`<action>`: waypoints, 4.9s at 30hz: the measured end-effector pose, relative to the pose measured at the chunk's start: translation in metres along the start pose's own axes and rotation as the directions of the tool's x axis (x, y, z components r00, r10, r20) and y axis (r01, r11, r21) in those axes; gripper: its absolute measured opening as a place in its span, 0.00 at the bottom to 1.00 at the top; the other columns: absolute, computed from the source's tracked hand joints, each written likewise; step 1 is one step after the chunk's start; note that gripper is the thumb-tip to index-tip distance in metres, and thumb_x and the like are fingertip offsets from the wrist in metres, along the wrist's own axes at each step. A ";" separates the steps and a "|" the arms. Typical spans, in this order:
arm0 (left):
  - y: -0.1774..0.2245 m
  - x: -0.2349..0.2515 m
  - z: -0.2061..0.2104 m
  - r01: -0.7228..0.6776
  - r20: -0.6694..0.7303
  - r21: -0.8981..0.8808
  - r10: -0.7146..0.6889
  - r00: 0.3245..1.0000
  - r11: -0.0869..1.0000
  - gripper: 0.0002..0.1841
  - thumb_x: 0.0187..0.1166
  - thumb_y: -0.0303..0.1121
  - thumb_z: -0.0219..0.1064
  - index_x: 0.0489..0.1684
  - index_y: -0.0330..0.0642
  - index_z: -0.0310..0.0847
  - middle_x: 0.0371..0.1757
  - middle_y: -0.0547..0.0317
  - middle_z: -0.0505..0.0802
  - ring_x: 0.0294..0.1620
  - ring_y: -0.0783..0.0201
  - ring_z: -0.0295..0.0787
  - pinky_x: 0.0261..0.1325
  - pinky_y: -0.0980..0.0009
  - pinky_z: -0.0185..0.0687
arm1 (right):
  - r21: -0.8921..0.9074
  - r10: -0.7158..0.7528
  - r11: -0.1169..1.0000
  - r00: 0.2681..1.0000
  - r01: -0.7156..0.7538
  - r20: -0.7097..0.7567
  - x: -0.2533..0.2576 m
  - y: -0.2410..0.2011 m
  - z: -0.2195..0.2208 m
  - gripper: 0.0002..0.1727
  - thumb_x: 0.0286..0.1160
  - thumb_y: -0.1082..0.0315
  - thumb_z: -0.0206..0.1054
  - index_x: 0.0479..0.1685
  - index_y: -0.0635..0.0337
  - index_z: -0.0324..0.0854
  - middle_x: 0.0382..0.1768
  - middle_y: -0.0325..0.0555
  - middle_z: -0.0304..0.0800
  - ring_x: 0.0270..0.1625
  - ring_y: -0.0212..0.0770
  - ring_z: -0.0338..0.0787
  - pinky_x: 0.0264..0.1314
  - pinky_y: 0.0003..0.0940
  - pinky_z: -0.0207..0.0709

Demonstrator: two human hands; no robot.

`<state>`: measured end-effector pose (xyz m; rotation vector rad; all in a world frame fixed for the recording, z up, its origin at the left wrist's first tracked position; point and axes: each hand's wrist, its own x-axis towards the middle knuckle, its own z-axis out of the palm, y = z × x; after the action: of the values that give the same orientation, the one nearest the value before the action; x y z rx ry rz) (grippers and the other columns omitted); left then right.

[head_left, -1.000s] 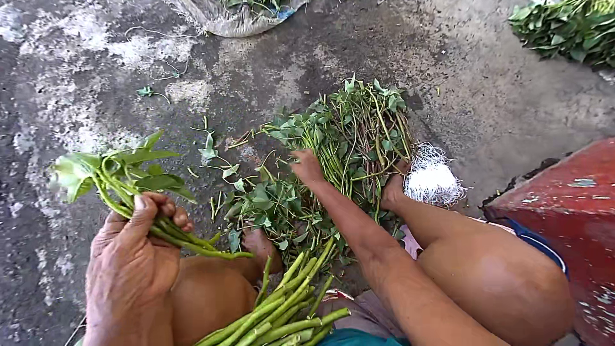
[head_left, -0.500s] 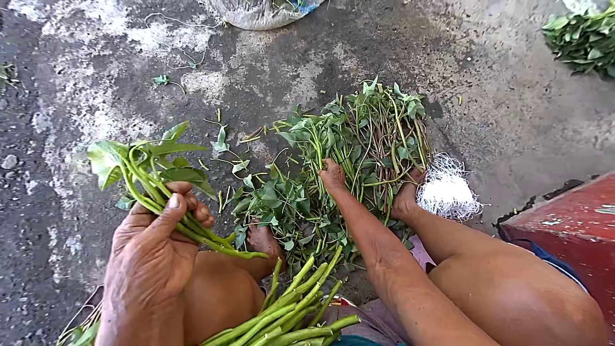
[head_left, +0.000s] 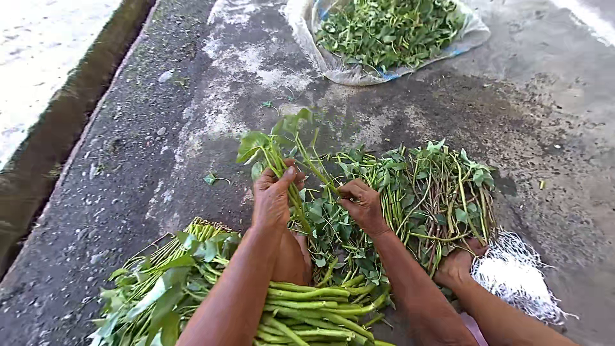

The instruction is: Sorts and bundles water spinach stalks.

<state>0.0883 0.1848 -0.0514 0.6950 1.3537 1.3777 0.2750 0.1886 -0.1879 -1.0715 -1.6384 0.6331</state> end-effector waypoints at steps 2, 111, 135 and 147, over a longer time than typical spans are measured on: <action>0.000 -0.001 0.000 0.021 -0.014 -0.004 -0.021 1.000 1.000 0.12 0.85 0.21 0.61 0.63 0.36 0.78 0.47 0.51 0.91 0.40 0.57 0.93 0.47 0.59 0.93 | -0.004 -0.078 0.997 0.996 0.078 0.049 0.002 -0.015 -0.001 0.11 0.61 0.77 0.73 0.44 0.64 0.94 0.40 0.53 0.93 0.44 0.43 0.93 0.53 0.38 0.89; 0.032 -0.008 -0.011 0.006 0.351 -0.189 0.062 0.934 0.982 0.06 0.88 0.22 0.54 0.51 0.42 0.74 0.41 0.54 0.89 0.46 0.53 0.93 0.61 0.46 0.90 | 0.121 0.131 0.954 0.742 -0.276 0.657 0.014 -0.081 -0.024 0.25 0.71 0.52 0.76 0.61 0.55 0.77 0.27 0.36 0.82 0.26 0.30 0.80 0.30 0.31 0.77; 0.075 -0.034 -0.096 0.164 0.294 0.152 -0.203 0.934 0.975 0.10 0.81 0.29 0.65 0.57 0.42 0.83 0.50 0.53 0.93 0.46 0.57 0.94 0.45 0.57 0.93 | -0.227 0.243 0.968 0.591 -0.103 0.769 -0.016 -0.167 -0.052 0.26 0.82 0.43 0.64 0.51 0.63 0.80 0.28 0.48 0.82 0.33 0.46 0.85 0.40 0.50 0.78; 0.106 -0.049 -0.133 -0.265 0.131 0.931 0.449 0.884 0.250 0.38 0.61 0.65 0.78 0.44 0.31 0.82 0.85 0.32 0.68 0.88 0.40 0.60 0.82 0.41 0.63 | -0.367 0.362 0.929 0.297 -0.040 0.883 -0.007 -0.186 -0.032 0.30 0.85 0.46 0.63 0.64 0.68 0.73 0.43 0.62 0.86 0.51 0.61 0.88 0.58 0.62 0.77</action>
<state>-0.0476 0.1114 0.0354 1.8207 2.2503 0.8196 0.2425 0.0935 -0.0280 -1.1915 -2.7182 1.4520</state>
